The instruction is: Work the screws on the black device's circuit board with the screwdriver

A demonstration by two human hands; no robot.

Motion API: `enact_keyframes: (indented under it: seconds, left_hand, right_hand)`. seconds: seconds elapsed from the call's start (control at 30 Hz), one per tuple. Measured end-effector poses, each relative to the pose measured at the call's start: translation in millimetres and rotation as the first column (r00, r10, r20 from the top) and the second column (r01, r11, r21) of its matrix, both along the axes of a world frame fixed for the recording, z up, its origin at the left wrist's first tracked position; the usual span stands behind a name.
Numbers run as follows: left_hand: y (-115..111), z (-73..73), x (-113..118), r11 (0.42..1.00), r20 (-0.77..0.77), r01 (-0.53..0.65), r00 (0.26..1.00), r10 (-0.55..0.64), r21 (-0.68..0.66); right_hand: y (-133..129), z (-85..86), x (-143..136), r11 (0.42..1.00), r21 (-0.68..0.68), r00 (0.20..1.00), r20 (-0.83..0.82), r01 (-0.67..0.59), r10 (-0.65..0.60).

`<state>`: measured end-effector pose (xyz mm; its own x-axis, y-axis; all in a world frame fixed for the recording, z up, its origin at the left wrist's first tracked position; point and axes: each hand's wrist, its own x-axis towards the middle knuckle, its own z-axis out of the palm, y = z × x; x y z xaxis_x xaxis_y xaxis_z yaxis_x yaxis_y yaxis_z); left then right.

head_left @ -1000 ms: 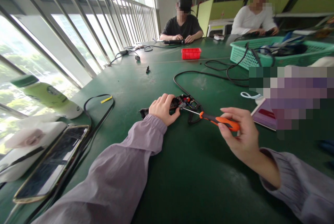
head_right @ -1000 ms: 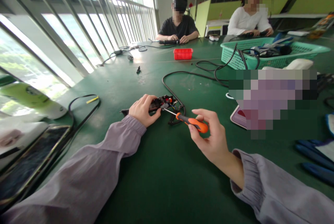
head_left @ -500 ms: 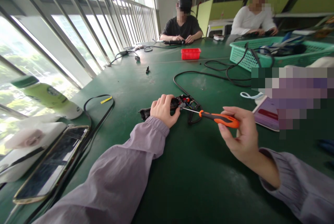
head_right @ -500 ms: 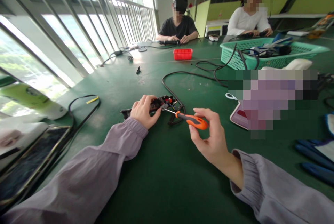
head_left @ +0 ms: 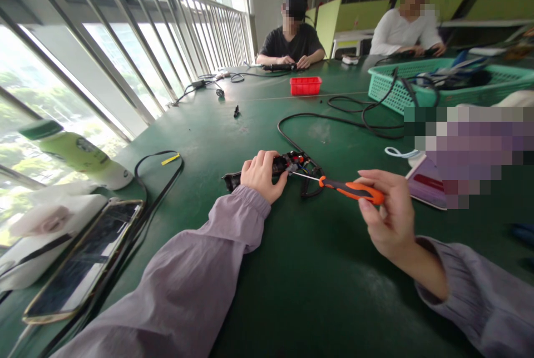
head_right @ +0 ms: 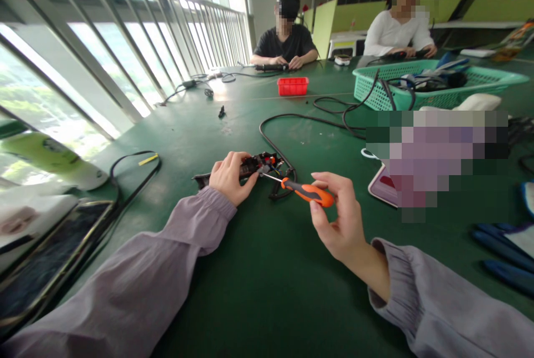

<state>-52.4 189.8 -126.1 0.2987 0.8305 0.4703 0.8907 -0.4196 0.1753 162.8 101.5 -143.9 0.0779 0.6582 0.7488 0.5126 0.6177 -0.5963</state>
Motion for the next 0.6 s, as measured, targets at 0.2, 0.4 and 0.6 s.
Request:
enact_keyframes:
  seconds: [0.2, 0.4, 0.6]
  left_hand:
    - [0.0, -0.4, 0.3, 1.0, -0.01, -0.009, 1.0, 0.009, 0.014]
    - [0.0, -0.9, 0.5, 1.0, -0.015, -0.01, 1.0, 0.01, 0.018]
    - [0.4, -1.2, -0.2, 1.0, -0.012, -0.004, 1.0, 0.005, 0.02]
  right_hand:
    - [-1.5, 1.8, -0.9, 0.997, -0.076, 0.999, 0.039, 0.011, -0.008]
    - [-2.2, 3.0, -1.3, 0.998, -0.056, 0.995, 0.095, 0.013, -0.007]
    - [-2.6, 4.7, -3.6, 0.998, 0.045, 0.997, 0.06, 0.037, -0.039]
